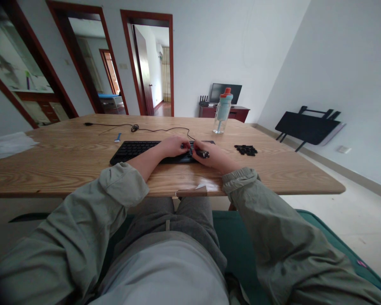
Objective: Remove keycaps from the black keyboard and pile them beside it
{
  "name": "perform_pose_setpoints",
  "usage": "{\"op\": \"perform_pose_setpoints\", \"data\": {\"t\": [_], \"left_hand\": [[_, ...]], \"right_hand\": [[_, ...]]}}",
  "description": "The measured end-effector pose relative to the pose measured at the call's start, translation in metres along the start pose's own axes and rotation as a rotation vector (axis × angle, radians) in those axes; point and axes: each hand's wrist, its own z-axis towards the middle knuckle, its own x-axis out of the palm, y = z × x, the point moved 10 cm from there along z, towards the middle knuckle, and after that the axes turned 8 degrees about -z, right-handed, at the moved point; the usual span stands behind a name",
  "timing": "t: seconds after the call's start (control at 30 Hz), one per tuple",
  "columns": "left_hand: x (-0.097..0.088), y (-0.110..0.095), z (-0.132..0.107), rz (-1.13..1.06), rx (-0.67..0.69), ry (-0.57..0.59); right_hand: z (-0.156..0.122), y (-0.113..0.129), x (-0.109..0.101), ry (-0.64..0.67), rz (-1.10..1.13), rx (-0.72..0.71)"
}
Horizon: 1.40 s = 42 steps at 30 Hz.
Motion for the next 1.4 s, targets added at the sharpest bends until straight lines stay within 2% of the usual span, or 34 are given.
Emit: {"op": "perform_pose_setpoints", "data": {"t": [0.13,0.33,0.43,0.57,0.83,1.23,1.4], "left_hand": [[-0.003,0.002,-0.002,0.01,-0.007,-0.006],[-0.005,0.004,-0.002,0.014,-0.005,-0.025],[-0.004,0.004,-0.001,0.028,-0.009,-0.016],[-0.003,0.007,0.0,0.01,-0.039,0.0],[-0.002,0.011,0.0,-0.019,-0.065,-0.009],[-0.004,0.015,0.0,0.001,-0.112,-0.01],[-0.005,0.015,-0.001,0.009,-0.099,-0.027]], "right_hand": [[-0.004,0.018,-0.005,0.043,-0.076,-0.092],[-0.005,0.022,-0.009,0.059,-0.075,-0.12],[-0.002,0.009,-0.008,0.031,-0.008,-0.042],[0.009,-0.021,-0.013,-0.065,0.026,0.196],[0.037,-0.038,-0.011,-0.076,0.078,0.398],[0.05,-0.046,-0.005,0.017,0.125,0.425],[0.06,-0.054,0.004,0.069,0.105,0.384]]}}
